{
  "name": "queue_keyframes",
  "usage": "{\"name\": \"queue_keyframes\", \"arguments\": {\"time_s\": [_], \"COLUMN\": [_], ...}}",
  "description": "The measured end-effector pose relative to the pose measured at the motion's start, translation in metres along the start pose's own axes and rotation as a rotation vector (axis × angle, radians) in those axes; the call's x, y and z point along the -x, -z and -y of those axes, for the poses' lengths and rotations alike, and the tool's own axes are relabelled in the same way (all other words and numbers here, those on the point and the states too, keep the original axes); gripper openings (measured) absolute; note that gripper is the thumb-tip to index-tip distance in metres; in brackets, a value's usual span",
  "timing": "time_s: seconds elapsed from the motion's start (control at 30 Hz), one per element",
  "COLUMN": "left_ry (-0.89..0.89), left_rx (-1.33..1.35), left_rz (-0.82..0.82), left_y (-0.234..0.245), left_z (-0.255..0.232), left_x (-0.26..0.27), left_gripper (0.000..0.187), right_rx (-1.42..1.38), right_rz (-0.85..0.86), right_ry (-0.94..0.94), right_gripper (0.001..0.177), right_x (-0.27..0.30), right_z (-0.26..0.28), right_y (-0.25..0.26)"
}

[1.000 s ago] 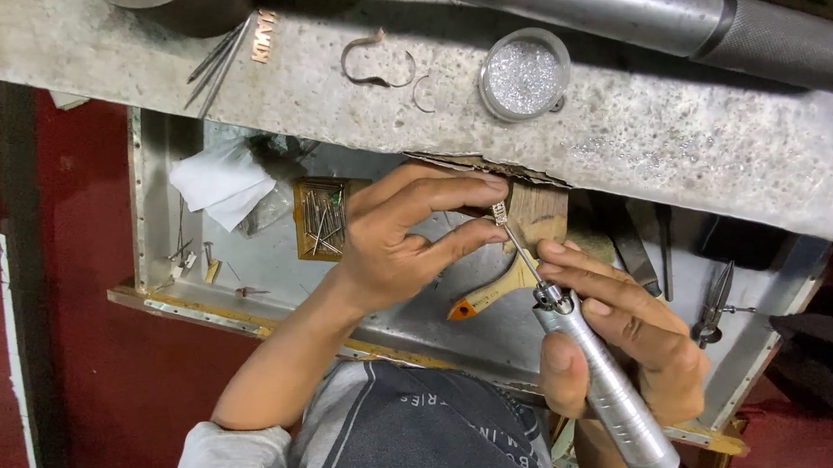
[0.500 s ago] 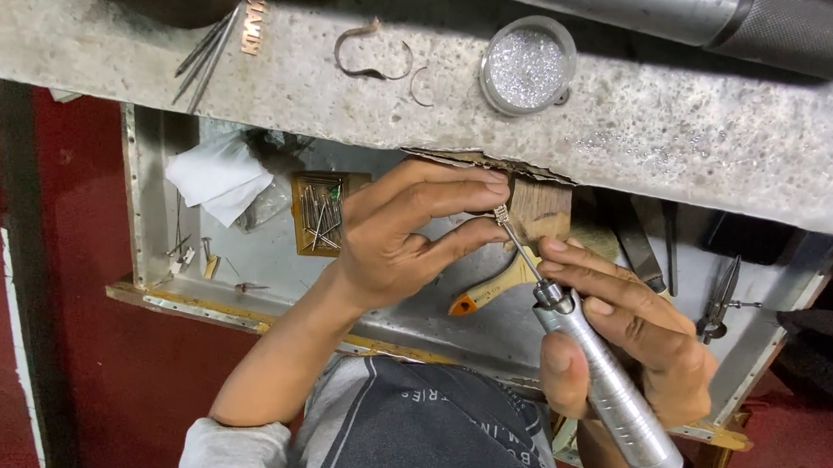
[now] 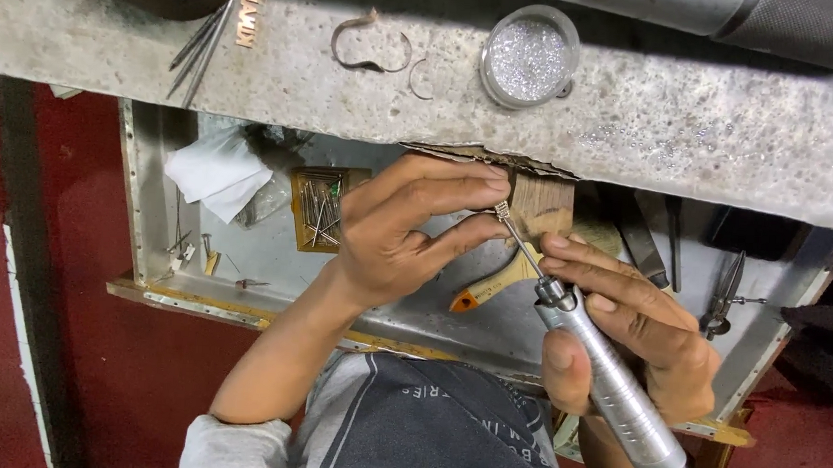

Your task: Polishing and inspecting a small metal jewelry piece using a rotary tool and a magnifying glass at a workbench.

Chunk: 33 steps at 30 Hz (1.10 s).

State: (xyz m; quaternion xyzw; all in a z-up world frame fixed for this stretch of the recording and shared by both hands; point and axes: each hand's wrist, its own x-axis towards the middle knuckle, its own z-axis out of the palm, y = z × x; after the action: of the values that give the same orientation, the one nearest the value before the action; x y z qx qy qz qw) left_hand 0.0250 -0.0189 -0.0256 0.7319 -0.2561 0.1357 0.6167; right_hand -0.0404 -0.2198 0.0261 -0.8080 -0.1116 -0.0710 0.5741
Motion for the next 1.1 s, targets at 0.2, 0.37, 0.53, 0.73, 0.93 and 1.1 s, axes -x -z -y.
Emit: {"name": "queue_keyframes", "arguments": {"time_s": [0.2,0.37,0.53,0.73,0.93,1.1], "left_ry": [0.004,-0.006,-0.011,0.006,0.002,0.038], "left_rx": [0.002,-0.005,0.001,0.007,0.010,-0.040], "left_rz": [0.011,-0.002,0.003,0.010,0.007,-0.010], "left_y": [0.001,0.000,0.000,0.001,0.000,-0.003], "left_z": [-0.001,0.000,0.002,-0.001,-0.001,0.002], "left_x": [0.000,0.000,0.001,0.001,0.000,0.008], "left_gripper": [0.035,0.032,0.033,0.031,0.031,0.035], "right_rx": [0.008,0.032,0.043,0.036,0.028,-0.054], "right_rz": [0.026,0.037,0.022,0.014,0.039,0.102], "right_ry": [-0.011,-0.015,-0.011,-0.009,-0.007,0.026], "right_gripper": [0.028,0.029,0.029,0.027,0.026,0.026], "right_x": [-0.001,-0.001,-0.001,-0.001,0.000,0.003], "right_z": [0.002,0.002,0.000,0.003,0.000,-0.012], "right_y": [0.001,0.003,0.001,0.000,0.003,0.012]}}
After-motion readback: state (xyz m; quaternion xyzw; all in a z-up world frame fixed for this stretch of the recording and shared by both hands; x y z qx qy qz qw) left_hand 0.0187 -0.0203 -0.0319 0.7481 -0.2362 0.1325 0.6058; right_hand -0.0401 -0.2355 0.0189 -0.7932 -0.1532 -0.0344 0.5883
